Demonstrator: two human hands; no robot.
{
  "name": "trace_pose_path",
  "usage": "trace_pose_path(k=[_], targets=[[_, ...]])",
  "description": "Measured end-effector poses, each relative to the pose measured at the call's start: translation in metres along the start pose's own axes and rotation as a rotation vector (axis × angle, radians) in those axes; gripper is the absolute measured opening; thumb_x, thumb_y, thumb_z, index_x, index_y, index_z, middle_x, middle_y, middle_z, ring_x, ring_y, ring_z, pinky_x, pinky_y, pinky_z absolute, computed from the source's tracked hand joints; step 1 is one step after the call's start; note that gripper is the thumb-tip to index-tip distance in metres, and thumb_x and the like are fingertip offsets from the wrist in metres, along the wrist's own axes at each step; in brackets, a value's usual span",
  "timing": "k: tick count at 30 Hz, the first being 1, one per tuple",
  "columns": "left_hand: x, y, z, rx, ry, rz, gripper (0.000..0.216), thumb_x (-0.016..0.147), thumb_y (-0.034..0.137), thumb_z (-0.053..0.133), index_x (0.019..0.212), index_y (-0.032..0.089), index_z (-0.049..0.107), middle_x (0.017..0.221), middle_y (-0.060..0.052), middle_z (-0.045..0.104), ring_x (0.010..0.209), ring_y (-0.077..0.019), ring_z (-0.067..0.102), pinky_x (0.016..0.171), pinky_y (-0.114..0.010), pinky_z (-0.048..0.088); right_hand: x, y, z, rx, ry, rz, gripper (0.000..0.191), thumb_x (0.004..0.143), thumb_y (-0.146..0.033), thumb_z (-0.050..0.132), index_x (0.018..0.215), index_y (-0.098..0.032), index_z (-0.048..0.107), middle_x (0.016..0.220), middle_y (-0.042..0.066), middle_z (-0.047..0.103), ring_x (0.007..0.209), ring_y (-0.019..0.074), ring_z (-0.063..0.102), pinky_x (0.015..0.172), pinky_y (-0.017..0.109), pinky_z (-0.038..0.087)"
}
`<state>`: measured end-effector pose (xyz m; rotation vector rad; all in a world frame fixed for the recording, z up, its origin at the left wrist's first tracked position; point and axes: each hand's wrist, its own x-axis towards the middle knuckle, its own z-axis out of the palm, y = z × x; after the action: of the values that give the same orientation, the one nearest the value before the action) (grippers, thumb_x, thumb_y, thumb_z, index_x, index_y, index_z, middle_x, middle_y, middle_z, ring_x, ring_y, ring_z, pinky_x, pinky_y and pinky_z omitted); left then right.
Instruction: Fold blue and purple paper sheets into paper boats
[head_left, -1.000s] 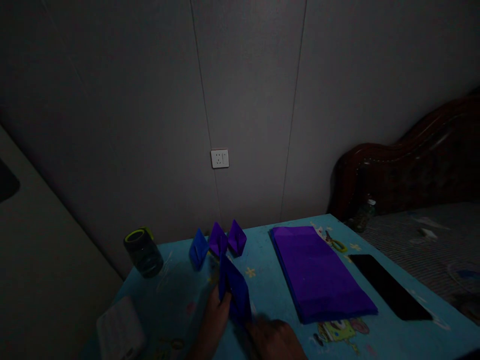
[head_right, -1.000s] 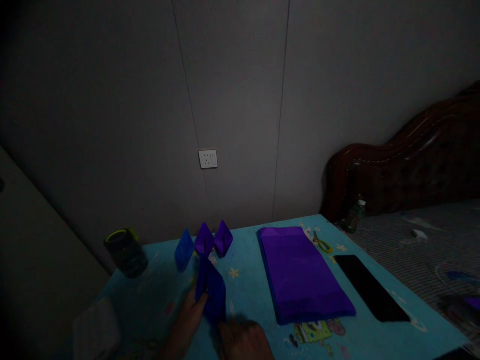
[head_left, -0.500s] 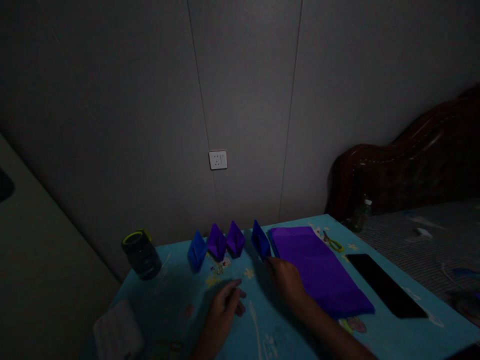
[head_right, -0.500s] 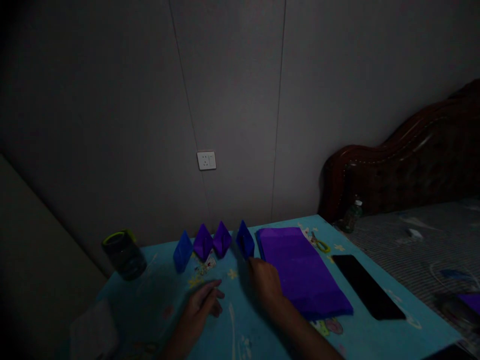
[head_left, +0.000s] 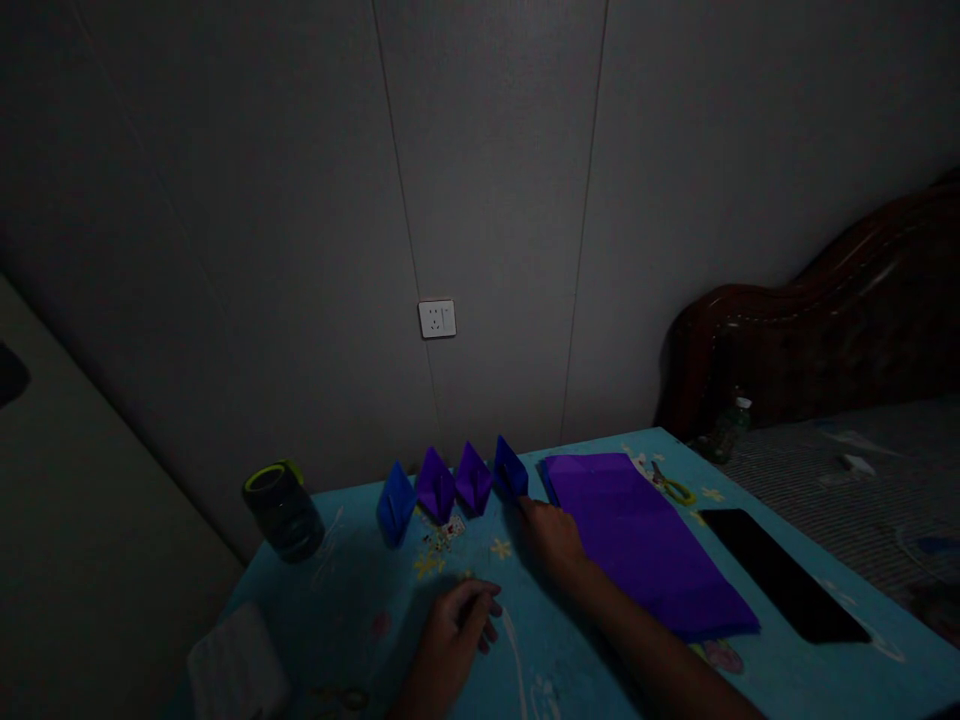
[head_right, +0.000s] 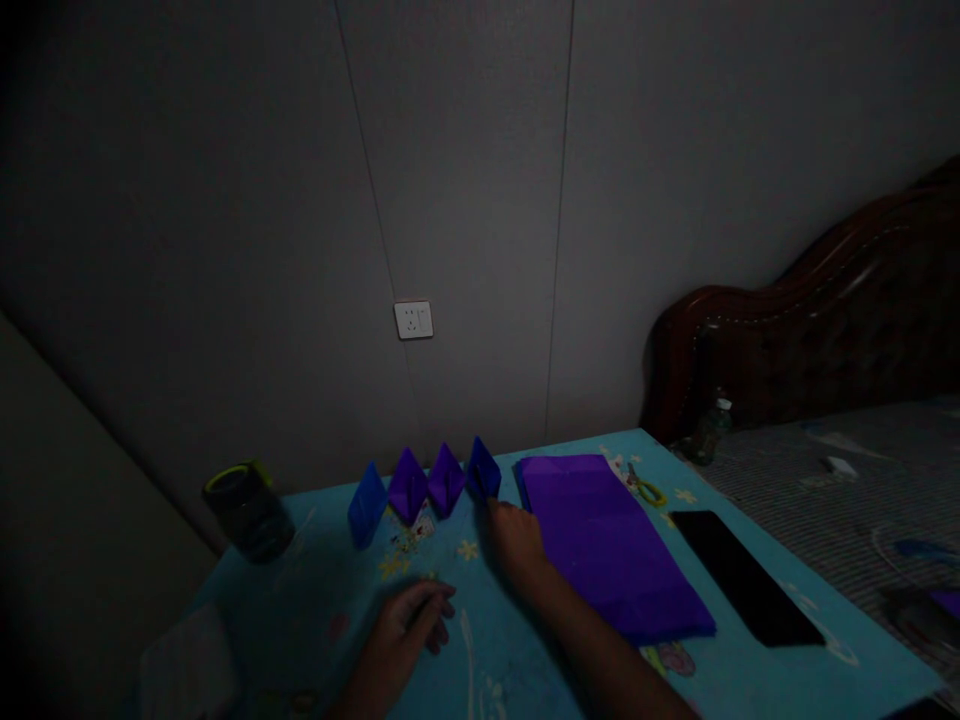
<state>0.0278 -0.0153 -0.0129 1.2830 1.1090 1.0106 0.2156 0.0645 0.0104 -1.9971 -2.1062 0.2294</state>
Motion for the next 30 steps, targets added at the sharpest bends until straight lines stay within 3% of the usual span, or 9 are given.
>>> trace_pose_path(k=[4, 7, 11, 16, 21, 26, 30], targets=[[0.000, -0.001, 0.000, -0.013, -0.007, -0.001, 0.050, 0.078, 0.060, 0.062, 0.091, 0.013, 0.071, 0.074, -0.006, 0.067, 0.057, -0.0147, 0.060, 0.052, -0.026, 0.045, -0.015, 0.000, -0.009, -0.004, 0.002, 0.004, 0.040, 0.098, -0.023, 0.042, 0.137, -0.019, 0.051, 0.108, 0.015, 0.073, 0.094, 0.0226, 0.071, 0.077, 0.028, 0.049], [0.000, 0.002, 0.000, -0.011, -0.006, -0.007, 0.049, 0.075, 0.060, 0.064, 0.088, 0.013, 0.071, 0.073, -0.006, 0.067, 0.056, -0.0144, 0.059, 0.051, -0.026, 0.044, -0.044, 0.011, -0.013, 0.022, 0.050, -0.031, 0.042, 0.096, -0.023, 0.044, 0.138, -0.018, 0.051, 0.109, 0.016, 0.073, 0.092, 0.0249, 0.071, 0.078, 0.031, 0.051], [-0.001, 0.005, 0.000, -0.019, 0.007, -0.010, 0.049, 0.074, 0.060, 0.065, 0.086, 0.013, 0.071, 0.072, -0.005, 0.066, 0.055, -0.0141, 0.058, 0.049, -0.026, 0.044, -0.103, 0.052, -0.008, 0.080, 0.184, -0.163, 0.037, 0.093, -0.023, 0.046, 0.127, -0.022, 0.063, 0.112, 0.014, 0.071, 0.103, 0.0279, 0.066, 0.091, 0.040, 0.050], [-0.002, 0.004, 0.001, -0.003, -0.009, -0.011, 0.048, 0.076, 0.059, 0.063, 0.087, 0.013, 0.071, 0.073, -0.005, 0.066, 0.056, -0.0141, 0.059, 0.050, -0.025, 0.044, -0.153, 0.115, 0.001, 0.068, 0.148, -0.133, 0.038, 0.090, -0.038, 0.056, 0.125, -0.028, 0.066, 0.128, 0.012, 0.065, 0.113, 0.0291, 0.063, 0.096, 0.042, 0.051], [-0.001, 0.002, 0.002, 0.023, -0.017, -0.016, 0.049, 0.076, 0.060, 0.063, 0.088, 0.014, 0.071, 0.073, -0.005, 0.067, 0.057, -0.0146, 0.059, 0.051, -0.026, 0.044, -0.158, 0.139, 0.004, 0.026, 0.059, -0.095, 0.033, 0.087, -0.031, 0.059, 0.117, -0.030, 0.071, 0.123, 0.010, 0.069, 0.108, 0.0284, 0.067, 0.093, 0.041, 0.053], [0.000, -0.001, 0.002, 0.026, -0.024, -0.008, 0.049, 0.078, 0.061, 0.061, 0.089, 0.014, 0.071, 0.074, -0.005, 0.068, 0.057, -0.0149, 0.060, 0.051, -0.026, 0.044, -0.156, 0.131, 0.004, -0.040, 0.064, -0.106, 0.033, 0.089, -0.023, 0.054, 0.116, -0.030, 0.071, 0.115, 0.009, 0.073, 0.101, 0.0278, 0.070, 0.089, 0.041, 0.054], [-0.001, -0.004, 0.001, 0.040, -0.034, 0.005, 0.048, 0.079, 0.060, 0.061, 0.090, 0.014, 0.071, 0.075, -0.005, 0.068, 0.058, -0.0150, 0.060, 0.052, -0.027, 0.045, -0.159, 0.125, 0.004, -0.114, 0.109, -0.151, 0.029, 0.082, -0.016, 0.059, 0.105, -0.026, 0.073, 0.101, 0.009, 0.077, 0.088, 0.0278, 0.073, 0.078, 0.037, 0.055]])
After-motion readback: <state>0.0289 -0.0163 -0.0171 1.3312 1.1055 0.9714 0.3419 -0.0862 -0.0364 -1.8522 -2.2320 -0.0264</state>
